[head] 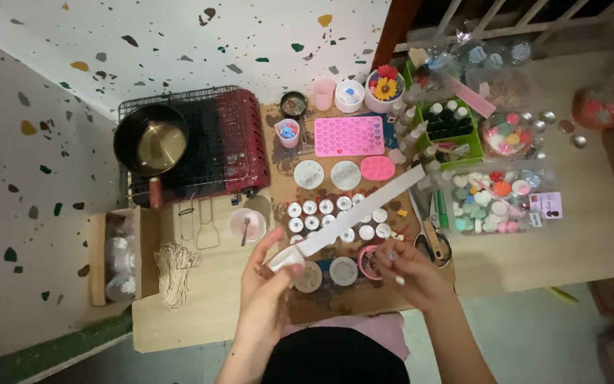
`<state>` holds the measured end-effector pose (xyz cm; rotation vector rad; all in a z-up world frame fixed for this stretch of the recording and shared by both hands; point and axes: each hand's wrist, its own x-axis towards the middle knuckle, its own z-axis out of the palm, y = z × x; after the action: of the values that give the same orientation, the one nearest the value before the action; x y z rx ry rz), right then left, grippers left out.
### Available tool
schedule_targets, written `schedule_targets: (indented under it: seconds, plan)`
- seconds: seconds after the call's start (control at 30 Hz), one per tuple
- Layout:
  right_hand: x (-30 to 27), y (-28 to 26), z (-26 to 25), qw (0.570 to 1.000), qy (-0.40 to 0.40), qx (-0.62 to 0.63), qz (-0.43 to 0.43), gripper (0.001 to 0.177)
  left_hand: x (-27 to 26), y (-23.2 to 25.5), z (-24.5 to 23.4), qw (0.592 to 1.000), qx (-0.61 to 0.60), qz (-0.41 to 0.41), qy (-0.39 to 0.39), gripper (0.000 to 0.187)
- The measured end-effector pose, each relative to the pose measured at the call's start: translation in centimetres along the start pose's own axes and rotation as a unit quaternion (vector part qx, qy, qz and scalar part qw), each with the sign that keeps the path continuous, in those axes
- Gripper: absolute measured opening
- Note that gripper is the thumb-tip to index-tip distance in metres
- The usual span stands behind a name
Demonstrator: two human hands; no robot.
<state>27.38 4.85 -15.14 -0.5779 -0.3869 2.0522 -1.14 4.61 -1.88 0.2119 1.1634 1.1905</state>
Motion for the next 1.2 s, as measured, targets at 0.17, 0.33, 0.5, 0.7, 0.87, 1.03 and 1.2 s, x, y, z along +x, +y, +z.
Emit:
schedule_targets:
  seconds: [0.17, 0.33, 0.5, 0.7, 0.87, 1.03, 1.2]
  plan:
    - [4.4, 0.5, -8.9, 0.89, 0.223, -0.397, -0.024, 0.013, 0.6, 0.0, -1.3, 0.999, -0.021, 0.028, 0.007, 0.07]
    - [7.7, 3.2, -14.2, 0.679, 0.256, -0.678, -0.115, 0.014, 1.5, 0.3, -1.7, 0.998, -0.027, 0.024, 0.041, 0.064]
    - [10.1, 4.1, -17.2, 0.527, 0.224, -0.798, -0.187, 0.01, 2.1, 1.1, -1.5, 0.996, -0.053, 0.022, 0.07, 0.06]
    - [10.0, 4.1, -15.3, 0.473, 0.154, -0.862, -0.096, 0.017, 3.3, 0.6, -1.7, 0.992, -0.074, 0.017, 0.104, 0.051]
    - [9.8, 4.1, -13.7, 0.49, 0.164, -0.855, -0.038, 0.019, 3.7, 0.4, -1.9, 0.992, -0.059, 0.019, 0.11, 0.045]
    - [10.1, 4.5, -14.1, 0.486, 0.172, -0.856, -0.035, 0.019, 3.9, 0.1, -2.2, 0.993, -0.067, 0.031, 0.095, 0.041]
    - [10.4, 5.0, -15.1, 0.456, 0.161, -0.874, -0.041, 0.019, 3.9, 0.1, -2.4, 0.992, -0.076, 0.028, 0.097, 0.039]
